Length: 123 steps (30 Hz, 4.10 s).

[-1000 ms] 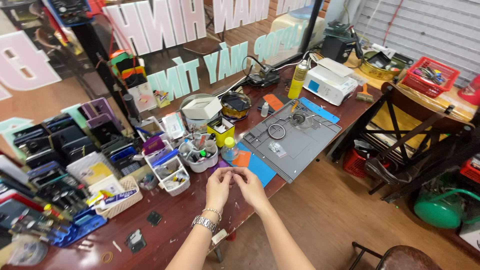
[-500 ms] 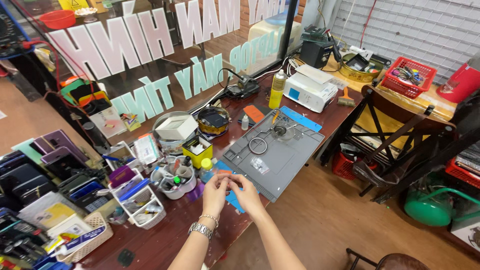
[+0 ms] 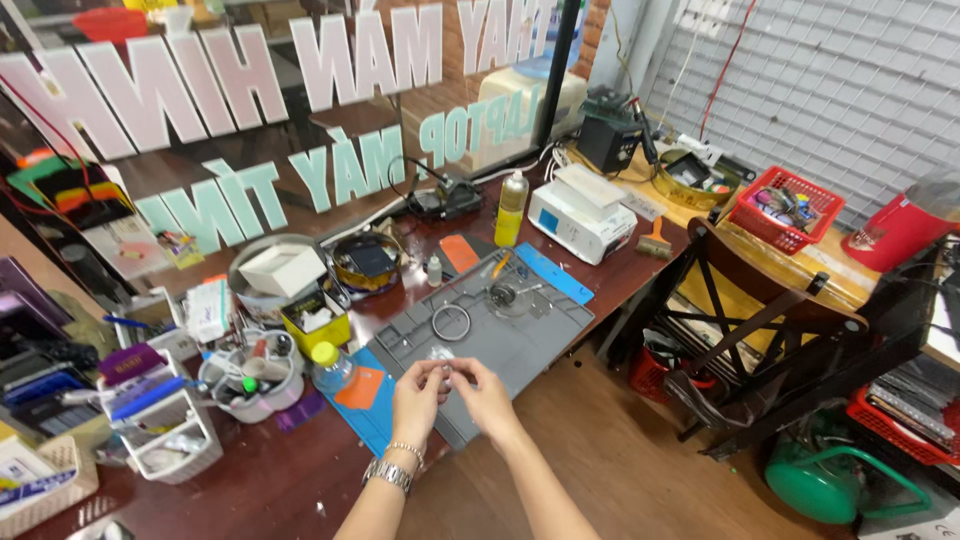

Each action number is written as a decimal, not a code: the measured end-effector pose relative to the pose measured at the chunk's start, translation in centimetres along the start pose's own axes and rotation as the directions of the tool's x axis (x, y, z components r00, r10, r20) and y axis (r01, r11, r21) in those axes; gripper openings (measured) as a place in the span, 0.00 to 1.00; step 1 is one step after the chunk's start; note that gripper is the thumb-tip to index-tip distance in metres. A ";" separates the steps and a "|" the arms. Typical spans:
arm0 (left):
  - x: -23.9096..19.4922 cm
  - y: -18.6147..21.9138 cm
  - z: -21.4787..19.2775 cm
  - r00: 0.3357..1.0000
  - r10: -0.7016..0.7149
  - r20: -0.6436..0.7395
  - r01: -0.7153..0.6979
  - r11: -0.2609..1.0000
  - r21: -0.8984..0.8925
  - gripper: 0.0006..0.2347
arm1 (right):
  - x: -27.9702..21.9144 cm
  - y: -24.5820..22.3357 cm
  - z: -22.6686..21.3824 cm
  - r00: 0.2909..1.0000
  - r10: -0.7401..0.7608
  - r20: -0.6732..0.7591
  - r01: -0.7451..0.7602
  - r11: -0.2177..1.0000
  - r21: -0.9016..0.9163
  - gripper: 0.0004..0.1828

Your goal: The person organizes and handles various electronic components and phone parts on a cluttered workbench. They move boxes, plastic containers, and loose parts between bins and shelves, occasionally picking up and inspecting small items.

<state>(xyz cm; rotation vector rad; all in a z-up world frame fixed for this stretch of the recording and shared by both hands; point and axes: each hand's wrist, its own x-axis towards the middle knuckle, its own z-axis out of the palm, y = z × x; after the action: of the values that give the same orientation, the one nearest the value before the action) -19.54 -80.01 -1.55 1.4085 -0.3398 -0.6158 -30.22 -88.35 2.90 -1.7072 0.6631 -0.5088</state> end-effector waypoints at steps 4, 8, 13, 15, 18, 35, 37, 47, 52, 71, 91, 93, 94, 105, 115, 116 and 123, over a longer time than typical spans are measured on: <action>0.2 -0.3 3.3 0.999 0.039 0.011 -0.039 0.999 0.004 0.10 | 1.7 2.1 -3.7 0.996 -0.090 -0.019 0.090 0.996 -0.009 0.18; -0.4 -1.1 5.4 0.999 -0.036 -0.007 0.036 0.991 0.127 0.10 | 1.7 4.0 -5.2 0.998 0.055 -0.005 -0.055 0.998 0.028 0.18; 0.9 -2.9 7.8 0.997 -0.071 0.021 0.068 0.992 0.107 0.10 | 2.7 5.2 -7.5 0.994 0.111 -0.023 -0.111 0.994 0.014 0.19; 2.4 -3.7 8.5 0.996 -0.082 0.029 0.079 0.992 0.100 0.10 | 4.0 5.6 -8.3 0.987 0.156 -0.032 -0.156 0.988 0.005 0.19; 5.3 -4.7 9.7 0.995 -0.093 0.024 0.091 0.991 0.099 0.10 | 6.9 6.6 -9.1 0.980 0.196 -0.034 -0.196 0.981 0.003 0.20; 20.5 -8.5 10.7 0.981 -0.133 -0.142 0.177 0.916 0.360 0.10 | 26.0 14.6 -8.5 0.939 0.342 0.049 -0.336 0.937 -0.093 0.21; 21.9 -8.8 11.2 0.983 -0.102 -0.151 0.155 0.902 0.403 0.10 | 28.0 14.7 -9.1 0.923 0.381 0.049 -0.373 0.920 -0.119 0.22; 27.6 -9.6 20.1 0.945 -0.136 -0.296 0.222 0.934 0.279 0.10 | 39.4 19.4 -18.0 0.947 0.313 0.069 -0.310 0.949 -0.051 0.16; 29.3 -9.6 25.4 0.875 -0.059 -0.480 0.242 0.912 0.330 0.09 | 44.3 25.4 -23.7 0.977 0.211 0.007 -0.197 0.921 -0.335 0.16; 27.4 -12.8 23.1 0.629 -0.082 -0.773 0.393 0.892 0.224 0.11 | 45.7 26.5 -22.1 0.926 0.133 0.353 0.027 0.909 -0.415 0.17; 17.8 -3.9 12.9 0.508 -0.059 -0.859 0.293 0.950 0.108 0.13 | 35.2 9.9 -10.2 0.775 0.089 0.625 0.242 0.872 -0.425 0.17; 16.0 -3.2 9.4 0.467 -0.044 -0.883 0.278 0.955 0.099 0.12 | 33.6 8.7 -6.7 0.747 0.086 0.660 0.251 0.882 -0.399 0.19; 15.0 -2.9 7.4 0.446 -0.023 -0.895 0.277 0.954 0.113 0.11 | 32.7 8.1 -4.7 0.732 0.098 0.675 0.247 0.884 -0.396 0.20; 3.8 -6.0 -14.7 0.296 0.016 -0.955 0.362 0.923 0.128 0.08 | 19.7 11.4 19.0 0.643 0.142 0.753 0.197 0.919 -0.342 0.21; 2.4 -10.8 -24.8 0.294 -0.090 -0.951 0.447 0.893 0.054 0.08 | 16.0 16.9 29.4 0.645 -0.050 0.763 0.541 0.735 -0.409 0.28; 2.3 -11.3 -25.1 0.301 -0.097 -0.949 0.449 0.892 0.051 0.08 | 15.7 16.4 29.6 0.663 0.033 0.748 0.482 0.746 -0.460 0.29; 0.2 -12.5 -26.9 0.304 -0.058 -0.951 0.384 0.921 0.066 0.12 | 13.2 6.0 30.8 0.564 0.050 0.825 0.732 0.434 -0.526 0.17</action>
<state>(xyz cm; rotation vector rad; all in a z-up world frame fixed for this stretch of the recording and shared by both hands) -6.54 -58.87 -17.87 1.8791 0.7960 0.1600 -1.39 -75.76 -10.15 -2.8084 -0.2560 0.3987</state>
